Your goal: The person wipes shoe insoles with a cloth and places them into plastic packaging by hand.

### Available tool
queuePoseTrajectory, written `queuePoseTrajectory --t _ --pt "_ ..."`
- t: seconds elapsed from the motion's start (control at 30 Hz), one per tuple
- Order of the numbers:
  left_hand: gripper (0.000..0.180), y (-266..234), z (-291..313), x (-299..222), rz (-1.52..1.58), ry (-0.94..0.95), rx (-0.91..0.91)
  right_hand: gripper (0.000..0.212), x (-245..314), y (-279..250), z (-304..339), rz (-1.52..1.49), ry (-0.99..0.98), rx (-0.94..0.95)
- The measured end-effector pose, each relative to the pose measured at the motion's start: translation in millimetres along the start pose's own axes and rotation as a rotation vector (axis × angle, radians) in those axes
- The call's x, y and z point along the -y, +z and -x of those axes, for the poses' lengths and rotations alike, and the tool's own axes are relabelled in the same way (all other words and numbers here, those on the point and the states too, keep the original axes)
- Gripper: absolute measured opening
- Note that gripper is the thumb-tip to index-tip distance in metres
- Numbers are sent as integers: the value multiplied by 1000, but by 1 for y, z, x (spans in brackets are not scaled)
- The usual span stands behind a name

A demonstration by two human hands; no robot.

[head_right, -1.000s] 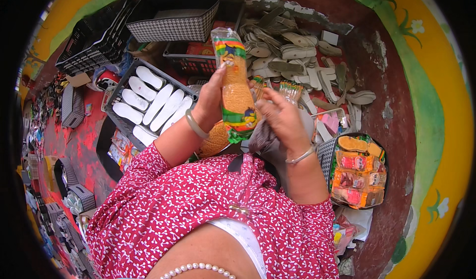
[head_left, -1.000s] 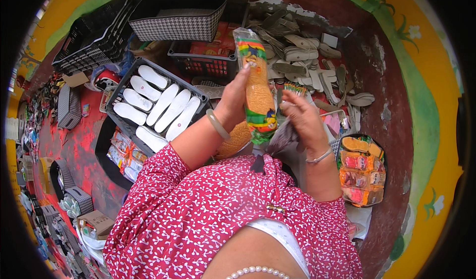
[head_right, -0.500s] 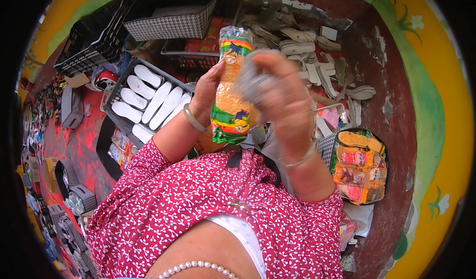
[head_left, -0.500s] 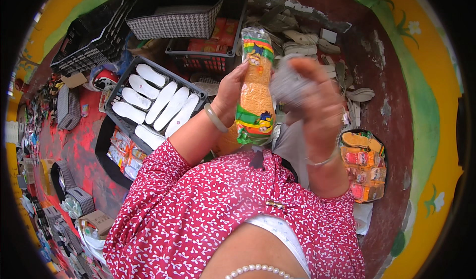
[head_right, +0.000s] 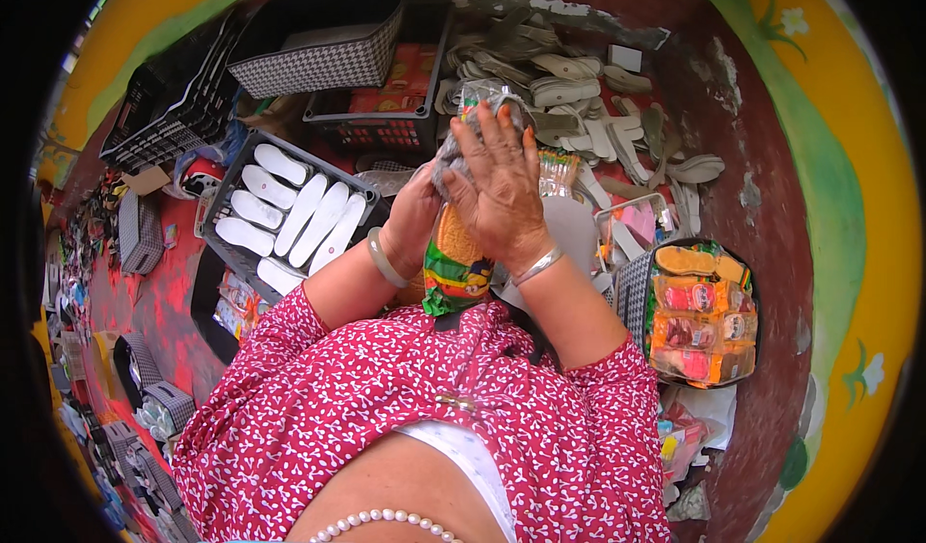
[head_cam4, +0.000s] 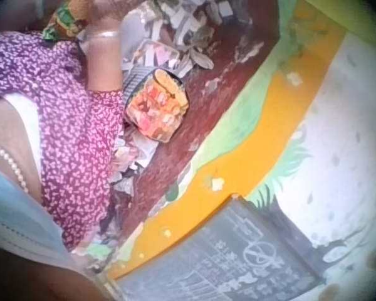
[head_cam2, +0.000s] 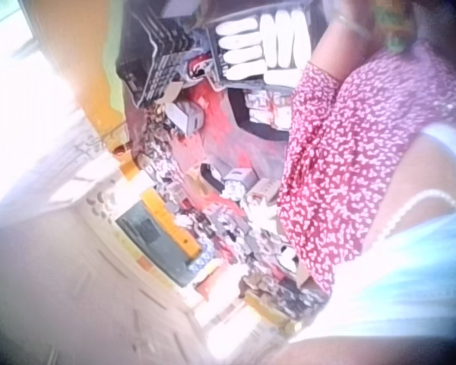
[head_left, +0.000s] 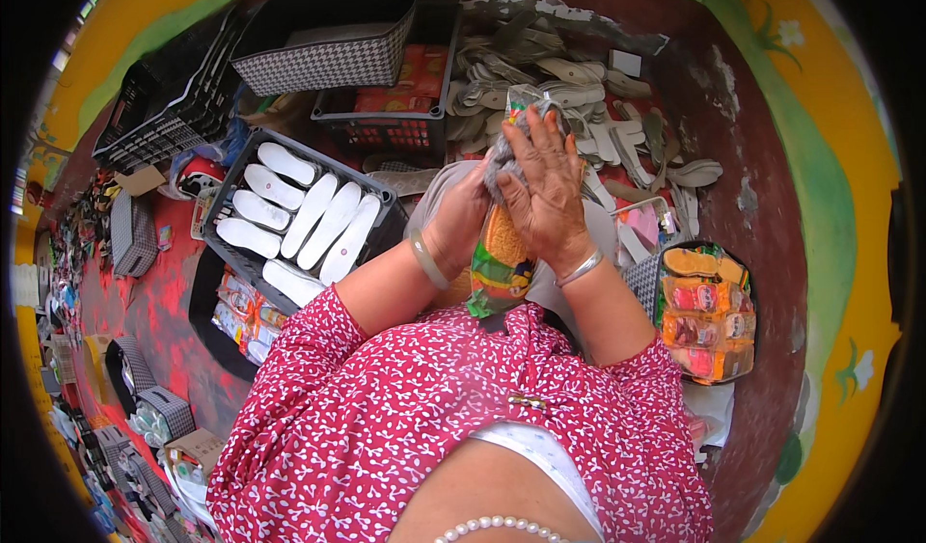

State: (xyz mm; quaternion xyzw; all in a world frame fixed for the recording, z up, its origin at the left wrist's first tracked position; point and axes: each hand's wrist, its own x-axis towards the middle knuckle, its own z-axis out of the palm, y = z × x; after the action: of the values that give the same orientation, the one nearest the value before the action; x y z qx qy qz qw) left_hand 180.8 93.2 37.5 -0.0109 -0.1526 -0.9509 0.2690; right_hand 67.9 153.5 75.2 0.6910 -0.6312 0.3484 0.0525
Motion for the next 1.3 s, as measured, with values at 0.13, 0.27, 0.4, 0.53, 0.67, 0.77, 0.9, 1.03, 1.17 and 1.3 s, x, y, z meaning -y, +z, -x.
queuePoseTrajectory --t 0.13,0.27,0.4,0.53,0.67,0.77,0.9,1.03,1.17,1.3 --pt "55 10 5 -5 -88 -67 71 52 -9 -1 -6 -82 -2 -86" --pt "95 22 7 -18 -545 27 52 51 -5 5 -1 -218 -26 -181" --pt "113 27 2 -27 -589 63 62 50 2 5 -3 -332 -77 -245" --pt "120 25 -5 -29 -503 95 135 52 5 5 -7 -233 -104 -192" --pt "116 29 -5 -29 -466 60 34 54 8 -1 -12 -143 -111 -150" --pt "111 30 -3 -27 -415 144 131 54 7 0 -16 -143 -110 -170" --pt "110 25 -4 -29 -620 70 170 49 6 -4 -28 -146 -105 -212" --pt "93 29 -3 -28 -756 -60 233 37 7 -22 -48 -238 -36 -198" --pt "71 24 -4 -23 -832 -75 261 25 6 -37 -63 -397 191 -11" --pt "63 23 -5 -25 -1034 -76 343 23 -16 -50 -81 -782 417 380"
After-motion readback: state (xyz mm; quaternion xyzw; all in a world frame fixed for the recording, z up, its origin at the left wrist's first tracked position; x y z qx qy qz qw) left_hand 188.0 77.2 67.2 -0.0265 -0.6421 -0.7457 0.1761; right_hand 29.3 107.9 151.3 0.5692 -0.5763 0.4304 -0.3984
